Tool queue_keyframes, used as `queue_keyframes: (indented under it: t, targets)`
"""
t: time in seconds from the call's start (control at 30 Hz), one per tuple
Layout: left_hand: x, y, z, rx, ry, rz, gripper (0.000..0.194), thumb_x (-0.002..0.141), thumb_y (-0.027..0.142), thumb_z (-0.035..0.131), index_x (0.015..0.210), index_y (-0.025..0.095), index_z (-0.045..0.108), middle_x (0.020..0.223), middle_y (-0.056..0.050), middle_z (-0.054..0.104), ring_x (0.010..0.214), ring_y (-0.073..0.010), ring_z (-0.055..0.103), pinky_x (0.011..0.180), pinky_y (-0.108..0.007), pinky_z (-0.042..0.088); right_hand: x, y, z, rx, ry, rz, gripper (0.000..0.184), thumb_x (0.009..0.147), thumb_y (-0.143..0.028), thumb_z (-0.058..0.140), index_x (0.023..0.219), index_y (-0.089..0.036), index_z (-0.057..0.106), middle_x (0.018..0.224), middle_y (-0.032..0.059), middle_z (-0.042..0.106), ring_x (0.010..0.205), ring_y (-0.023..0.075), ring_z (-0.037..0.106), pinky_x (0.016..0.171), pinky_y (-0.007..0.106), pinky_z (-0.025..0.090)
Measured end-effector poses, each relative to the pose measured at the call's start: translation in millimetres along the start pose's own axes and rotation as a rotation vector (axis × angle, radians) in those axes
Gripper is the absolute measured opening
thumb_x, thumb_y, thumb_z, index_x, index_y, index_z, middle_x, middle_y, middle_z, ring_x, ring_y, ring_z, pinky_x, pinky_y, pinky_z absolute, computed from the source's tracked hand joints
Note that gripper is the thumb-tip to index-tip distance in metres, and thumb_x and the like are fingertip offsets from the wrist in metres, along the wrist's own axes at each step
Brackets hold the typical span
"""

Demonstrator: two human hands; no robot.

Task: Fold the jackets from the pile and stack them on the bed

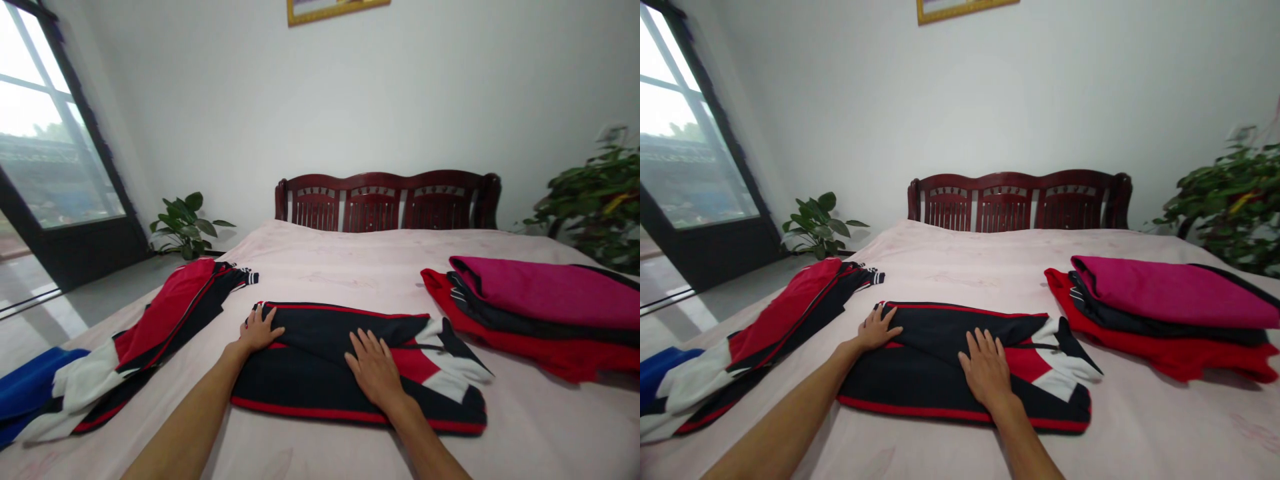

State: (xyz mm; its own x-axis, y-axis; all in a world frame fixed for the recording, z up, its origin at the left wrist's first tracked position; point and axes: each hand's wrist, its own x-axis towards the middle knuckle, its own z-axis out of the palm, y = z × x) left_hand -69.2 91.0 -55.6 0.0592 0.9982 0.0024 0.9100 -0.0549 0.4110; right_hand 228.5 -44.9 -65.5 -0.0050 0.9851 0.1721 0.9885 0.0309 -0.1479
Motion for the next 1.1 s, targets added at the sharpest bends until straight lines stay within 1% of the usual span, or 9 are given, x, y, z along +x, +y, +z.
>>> queue_keyframes:
  t: [0.07, 0.2, 0.3, 0.37, 0.5, 0.67, 0.8, 0.93, 1.1]
  targets:
    - [-5, -11, -19.0, -0.063, -0.056, 0.075, 0.083, 0.073, 0.063, 0.064, 0.144, 0.024, 0.049, 0.16, -0.014, 0.028, 0.146, -0.0398, 0.025, 0.116, -0.057, 0.023, 1, 5, 5, 0.002, 0.021, -0.002, 0.061, 0.098, -0.051, 0.03, 0.149, -0.02, 0.041, 0.156, 0.0072, 0.037, 0.146, 0.0271, 0.026, 0.119, 0.047, 0.014]
    - [-30, -45, -47.6, -0.339, -0.097, 0.186, 0.075, 0.083, 0.068, 0.045, 0.14, 0.02, 0.052, 0.148, -0.009, 0.05, 0.135, -0.0272, 0.048, 0.111, -0.04, 0.039, 2, 9, 5, 0.009, 0.043, -0.012, 0.059, 0.098, -0.05, 0.031, 0.148, -0.021, 0.043, 0.155, 0.0067, 0.038, 0.145, 0.0267, 0.029, 0.119, 0.047, 0.016]
    - [-57, -75, -47.0, -0.738, 0.039, 0.039, 0.077, 0.082, 0.072, 0.046, 0.132, 0.015, 0.057, 0.138, -0.014, 0.059, 0.121, -0.0262, 0.06, 0.1, -0.037, 0.049, 1, 7, 3, 0.01, 0.061, -0.012, 0.058, 0.098, -0.049, 0.031, 0.146, -0.02, 0.045, 0.155, 0.0066, 0.04, 0.145, 0.0269, 0.03, 0.119, 0.047, 0.017]
    - [-75, -91, -41.1, -0.854, 0.147, -0.069, 0.078, 0.082, 0.074, 0.044, 0.127, 0.012, 0.059, 0.13, -0.018, 0.063, 0.113, -0.0258, 0.065, 0.095, -0.035, 0.052, 1, 6, 3, 0.016, 0.066, -0.007, 0.058, 0.098, -0.049, 0.031, 0.146, -0.02, 0.046, 0.154, 0.0063, 0.041, 0.144, 0.0268, 0.031, 0.118, 0.046, 0.018]
    - [-103, -96, -38.6, -0.773, 0.143, -0.084, 0.076, 0.084, 0.073, 0.038, 0.121, 0.011, 0.062, 0.116, -0.017, 0.07, 0.104, -0.0268, 0.068, 0.086, -0.035, 0.054, 2, 8, 5, 0.027, 0.073, -0.01, 0.057, 0.097, -0.048, 0.033, 0.145, -0.02, 0.047, 0.153, 0.006, 0.042, 0.144, 0.0267, 0.032, 0.118, 0.046, 0.019]
    - [-110, -83, -46.4, -0.525, 0.053, 0.026, 0.057, 0.07, 0.061, 0.065, 0.104, 0.016, 0.071, 0.106, -0.01, 0.073, 0.098, -0.0273, 0.066, 0.086, -0.034, 0.05, 2, 11, 7, 0.026, 0.087, -0.015, 0.055, 0.097, -0.047, 0.034, 0.144, -0.021, 0.048, 0.153, 0.0057, 0.043, 0.143, 0.026, 0.034, 0.118, 0.045, 0.019]
    - [-108, -86, -42.1, -0.513, 0.054, 0.057, 0.05, 0.07, 0.056, 0.067, 0.101, 0.017, 0.071, 0.088, -0.005, 0.072, 0.08, -0.0223, 0.064, 0.074, -0.031, 0.048, 2, 11, 8, 0.023, 0.094, -0.016, 0.055, 0.097, -0.047, 0.034, 0.143, -0.021, 0.049, 0.152, 0.0051, 0.045, 0.142, 0.0254, 0.034, 0.118, 0.045, 0.019]
    - [-108, -85, -39.2, -0.554, 0.215, 0.039, 0.049, 0.07, 0.057, 0.067, 0.099, 0.018, 0.069, 0.067, 0.002, 0.058, 0.065, -0.0172, 0.055, 0.06, -0.026, 0.041, 3, 12, 9, 0.012, 0.101, -0.014, 0.055, 0.097, -0.047, 0.034, 0.143, -0.021, 0.049, 0.152, 0.0053, 0.045, 0.142, 0.0254, 0.035, 0.118, 0.044, 0.02]
    - [-102, -71, -40.5, -0.433, 0.443, 0.009, 0.041, 0.078, 0.052, 0.059, 0.106, 0.022, 0.066, 0.078, 0.0, 0.064, 0.071, -0.0179, 0.057, 0.067, -0.027, 0.044, 2, 12, 9, 0.009, 0.104, -0.021, 0.055, 0.098, -0.047, 0.034, 0.143, -0.021, 0.05, 0.151, 0.0051, 0.045, 0.142, 0.0255, 0.035, 0.118, 0.045, 0.02]
